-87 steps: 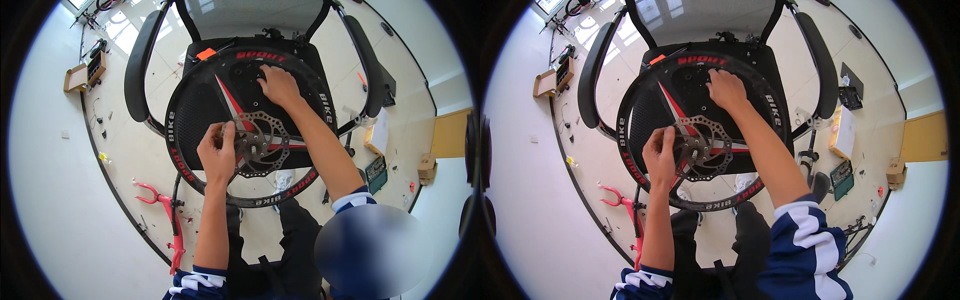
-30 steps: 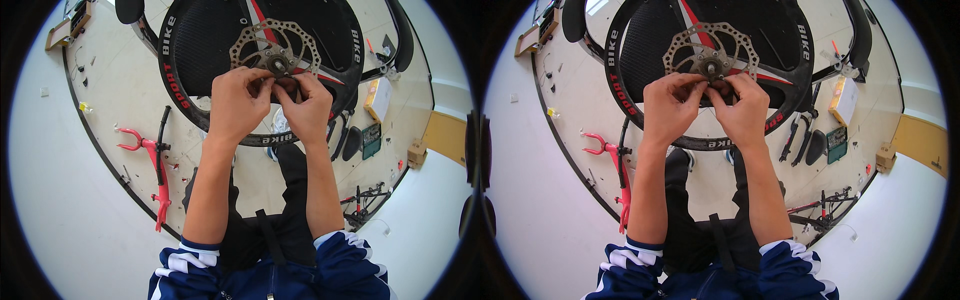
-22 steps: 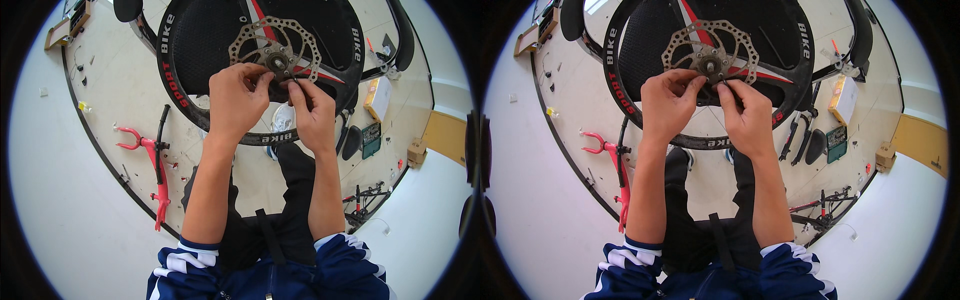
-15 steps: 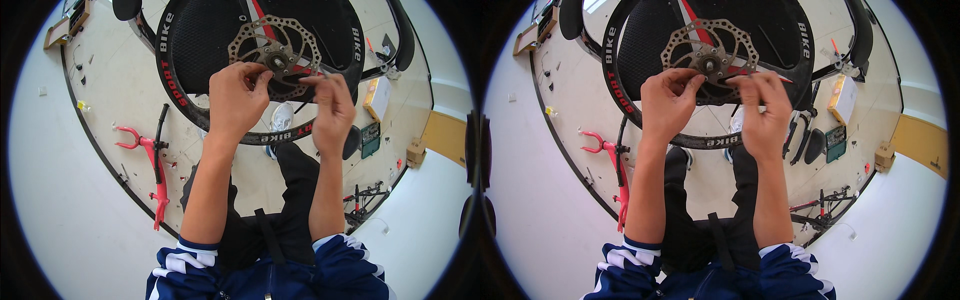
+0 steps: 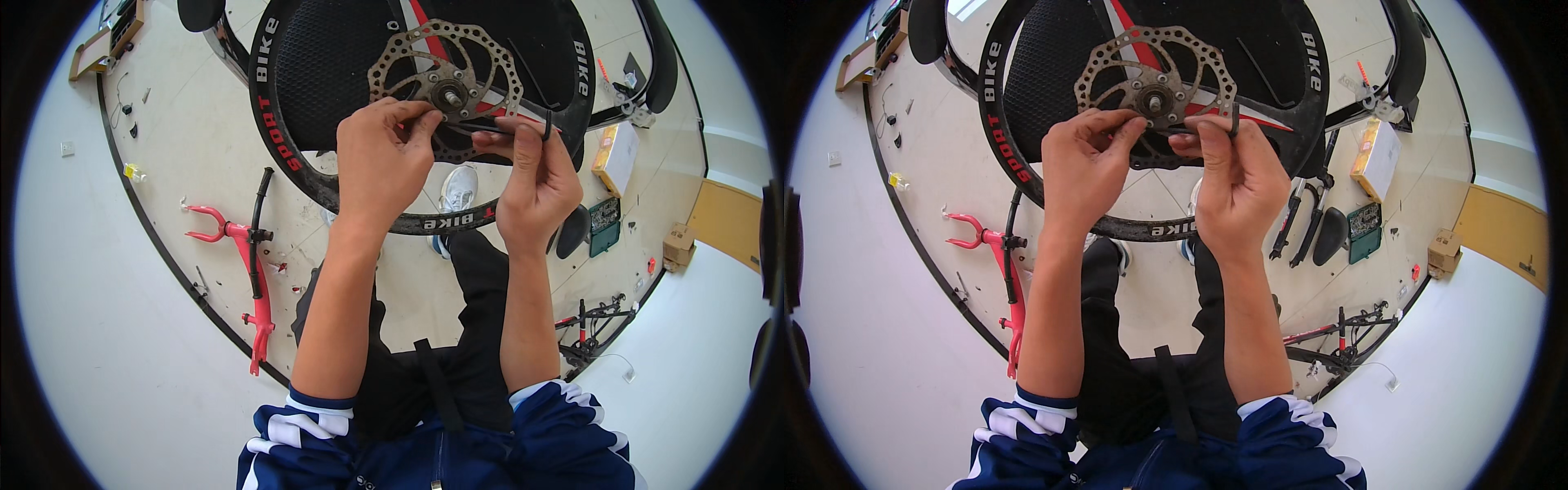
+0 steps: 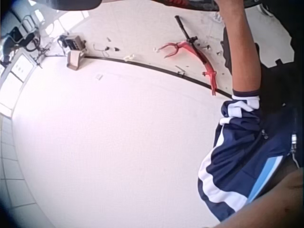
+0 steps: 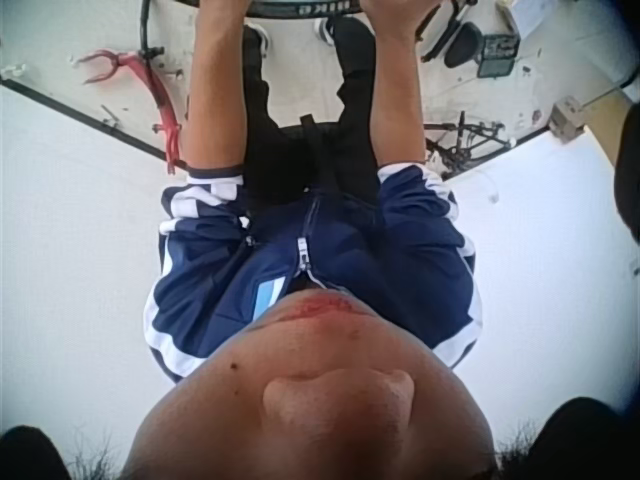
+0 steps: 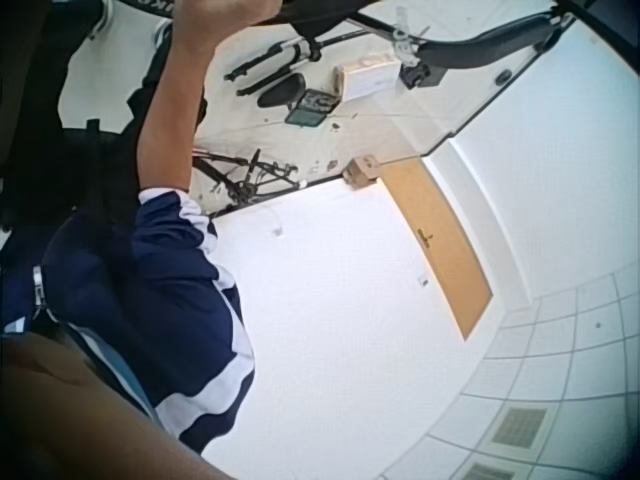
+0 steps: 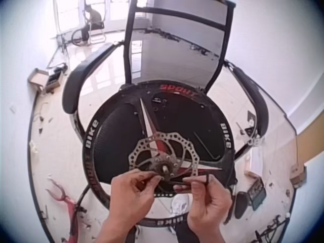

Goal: The person installs a disc brake rotor onto a bicycle wheel hub, aligning the rotor and inserting multiple bolts by hand. They tighten each bolt and then place the assembled wheel on the floor.

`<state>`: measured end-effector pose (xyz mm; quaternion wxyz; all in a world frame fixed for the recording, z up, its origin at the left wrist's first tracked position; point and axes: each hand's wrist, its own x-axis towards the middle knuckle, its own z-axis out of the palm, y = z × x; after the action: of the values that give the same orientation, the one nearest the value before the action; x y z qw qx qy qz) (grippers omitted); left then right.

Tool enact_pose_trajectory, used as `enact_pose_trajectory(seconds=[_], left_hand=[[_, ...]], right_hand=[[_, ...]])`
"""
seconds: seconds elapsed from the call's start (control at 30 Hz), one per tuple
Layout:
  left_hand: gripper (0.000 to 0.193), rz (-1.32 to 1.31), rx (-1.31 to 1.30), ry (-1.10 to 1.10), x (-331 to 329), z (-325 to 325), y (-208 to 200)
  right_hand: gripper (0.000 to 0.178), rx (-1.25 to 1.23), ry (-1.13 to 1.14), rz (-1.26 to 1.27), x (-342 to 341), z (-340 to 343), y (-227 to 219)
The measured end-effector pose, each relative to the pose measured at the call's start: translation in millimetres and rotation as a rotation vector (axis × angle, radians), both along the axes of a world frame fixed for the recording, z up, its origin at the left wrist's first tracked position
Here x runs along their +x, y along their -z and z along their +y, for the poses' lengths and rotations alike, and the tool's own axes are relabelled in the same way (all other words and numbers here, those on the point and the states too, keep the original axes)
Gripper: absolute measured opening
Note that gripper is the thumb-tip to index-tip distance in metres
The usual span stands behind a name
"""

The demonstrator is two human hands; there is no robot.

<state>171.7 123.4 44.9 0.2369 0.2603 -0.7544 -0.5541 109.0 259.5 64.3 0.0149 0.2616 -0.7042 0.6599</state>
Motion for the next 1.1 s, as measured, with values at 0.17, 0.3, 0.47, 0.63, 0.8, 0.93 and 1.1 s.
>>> enact_pose_trajectory(seconds=[0.17,0.3,0.47,0.63,0.8,0.93,1.1], left_hand=[[0.013,0.006,0.011,-0.002,1,0,-2],[0.013,0.02,0.008,-0.008,0,0,-1],[0.011,0.035,-0.023,-0.021,-1,1,-3],[0.018,0.025,-0.071,0.026,4,1,-4],[0.025,0.112,-0.247,0.053,3,5,2],[0.024,0.135,-0.305,0.041,1,5,9],[0.024,0.134,-0.342,0.018,-1,7,11]], right_hand=[[0.009,0.044,0.005,0.074,-1,-3,-1],[0.012,0.2,0.006,0.333,-1,-7,-5],[0.021,0.287,-0.047,0.473,-2,-7,1],[0.02,0.34,0.01,0.472,0,-8,-3],[0.021,0.306,0.026,0.501,-2,-11,0],[0.022,0.332,0.036,0.507,-2,-13,-1],[0.029,0.297,-0.049,0.501,-4,-15,3]])
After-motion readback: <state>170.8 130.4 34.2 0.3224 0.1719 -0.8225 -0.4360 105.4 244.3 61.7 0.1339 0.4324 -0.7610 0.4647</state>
